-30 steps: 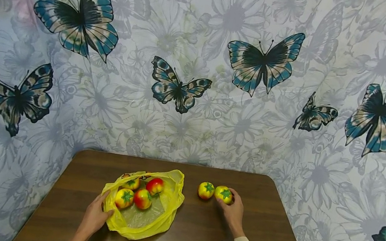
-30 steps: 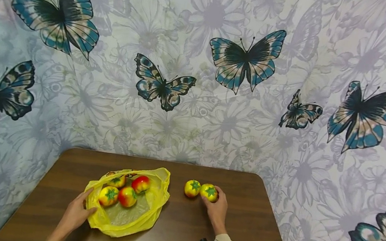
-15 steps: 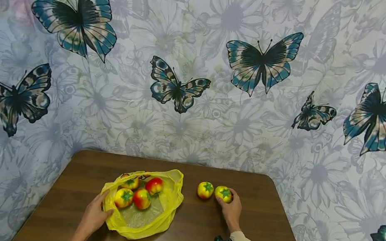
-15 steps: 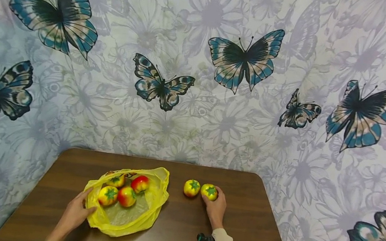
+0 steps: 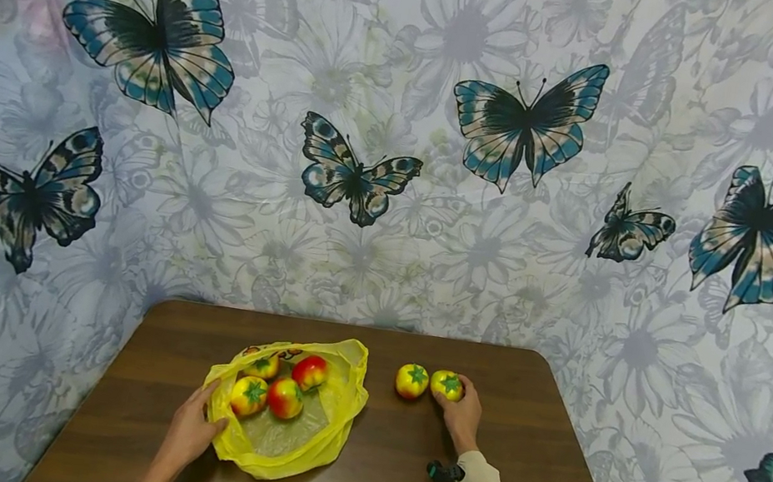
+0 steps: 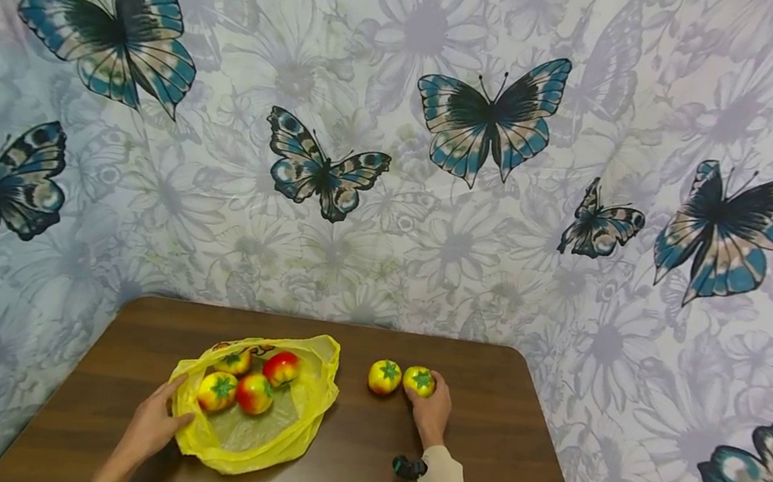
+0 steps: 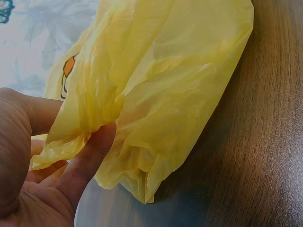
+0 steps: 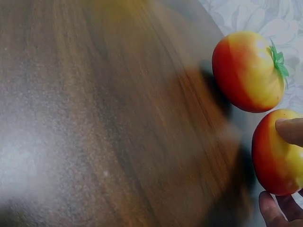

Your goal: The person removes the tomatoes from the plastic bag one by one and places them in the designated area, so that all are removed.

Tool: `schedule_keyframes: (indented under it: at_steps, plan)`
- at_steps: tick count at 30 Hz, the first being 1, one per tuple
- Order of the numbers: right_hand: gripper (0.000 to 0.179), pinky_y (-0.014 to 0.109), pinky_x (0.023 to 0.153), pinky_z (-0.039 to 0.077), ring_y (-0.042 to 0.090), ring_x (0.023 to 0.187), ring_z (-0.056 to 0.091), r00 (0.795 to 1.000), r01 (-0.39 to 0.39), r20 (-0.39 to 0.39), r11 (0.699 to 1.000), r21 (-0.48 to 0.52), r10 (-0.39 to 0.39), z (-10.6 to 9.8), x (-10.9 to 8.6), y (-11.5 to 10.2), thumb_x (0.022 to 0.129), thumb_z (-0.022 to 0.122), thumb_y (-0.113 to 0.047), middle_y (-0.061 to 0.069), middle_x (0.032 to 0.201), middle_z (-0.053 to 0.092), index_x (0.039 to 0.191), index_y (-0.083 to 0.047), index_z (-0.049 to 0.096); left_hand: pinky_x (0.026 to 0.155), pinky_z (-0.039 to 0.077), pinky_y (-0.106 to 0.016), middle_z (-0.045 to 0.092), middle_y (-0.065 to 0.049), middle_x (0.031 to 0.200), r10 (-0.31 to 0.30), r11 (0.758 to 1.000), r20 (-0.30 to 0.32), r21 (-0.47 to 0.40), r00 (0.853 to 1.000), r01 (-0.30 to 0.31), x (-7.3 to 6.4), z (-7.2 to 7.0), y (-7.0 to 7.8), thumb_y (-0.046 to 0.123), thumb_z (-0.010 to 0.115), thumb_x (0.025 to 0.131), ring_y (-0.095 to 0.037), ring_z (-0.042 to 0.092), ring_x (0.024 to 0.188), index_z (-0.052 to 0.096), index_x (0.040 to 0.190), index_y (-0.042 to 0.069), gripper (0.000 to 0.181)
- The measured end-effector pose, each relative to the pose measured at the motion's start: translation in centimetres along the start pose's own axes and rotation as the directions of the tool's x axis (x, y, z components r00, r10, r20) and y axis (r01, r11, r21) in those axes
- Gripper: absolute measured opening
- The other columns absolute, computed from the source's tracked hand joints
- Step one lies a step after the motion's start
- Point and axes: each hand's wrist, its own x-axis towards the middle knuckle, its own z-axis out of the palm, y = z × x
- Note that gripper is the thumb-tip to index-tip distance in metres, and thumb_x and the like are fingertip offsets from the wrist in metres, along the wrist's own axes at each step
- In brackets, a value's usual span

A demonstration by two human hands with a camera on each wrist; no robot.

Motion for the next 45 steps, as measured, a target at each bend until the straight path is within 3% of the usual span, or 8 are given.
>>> schedule_keyframes:
  at_steps: [14,22,32,45]
  plan:
    - [0.067,0.056,0.107,0.040,0.043,0.126,0.050,1.000,0.001,0.029,1.000,0.021,-0.002,-0.4,-0.2,-0.2,0.084,0.077,-0.018,0.028,0.139,0.050,0.140,0.000,0.047,0.106,0.037,-0.063,0.033,-0.034,0.150,-0.004,1.000,-0.002,-0.002,1.000,0.004,0.0,0.0,0.0,0.002,0.069,0.082,-0.053,0.038,0.134,0.033,0.149,-0.006,0.076]
    - [0.066,0.056,0.111,0.035,0.042,0.134,0.044,0.999,0.042,-0.011,0.998,0.041,-0.041,-1.5,-0.7,-1.3,0.084,0.076,-0.015,0.026,0.143,0.047,0.142,-0.002,0.046,0.107,0.036,-0.064,0.032,-0.035,0.150,-0.009,1.000,0.005,-0.002,1.000,0.009,0.0,0.1,0.0,0.002,0.069,0.082,-0.054,0.036,0.135,0.032,0.149,-0.006,0.077]
    - [0.063,0.057,0.108,0.039,0.044,0.136,0.043,0.986,0.155,-0.079,0.975,0.161,-0.144,-2.9,-1.9,-4.8,0.084,0.077,-0.013,0.024,0.143,0.047,0.139,-0.001,0.049,0.106,0.037,-0.064,0.031,-0.035,0.151,-0.007,1.000,0.014,-0.019,1.000,0.007,0.0,-0.1,0.1,0.002,0.069,0.082,-0.054,0.037,0.135,0.031,0.150,-0.006,0.077]
    - [0.061,0.054,0.106,0.043,0.039,0.136,0.045,0.967,0.253,-0.086,0.935,0.248,-0.239,-3.8,-4.2,-9.3,0.083,0.078,-0.020,0.017,0.144,0.049,0.138,-0.008,0.052,0.108,0.035,-0.064,0.031,-0.036,0.151,0.001,1.000,0.007,-0.015,1.000,-0.001,0.0,0.1,0.2,0.002,0.069,0.082,-0.054,0.036,0.135,0.033,0.149,-0.006,0.077]
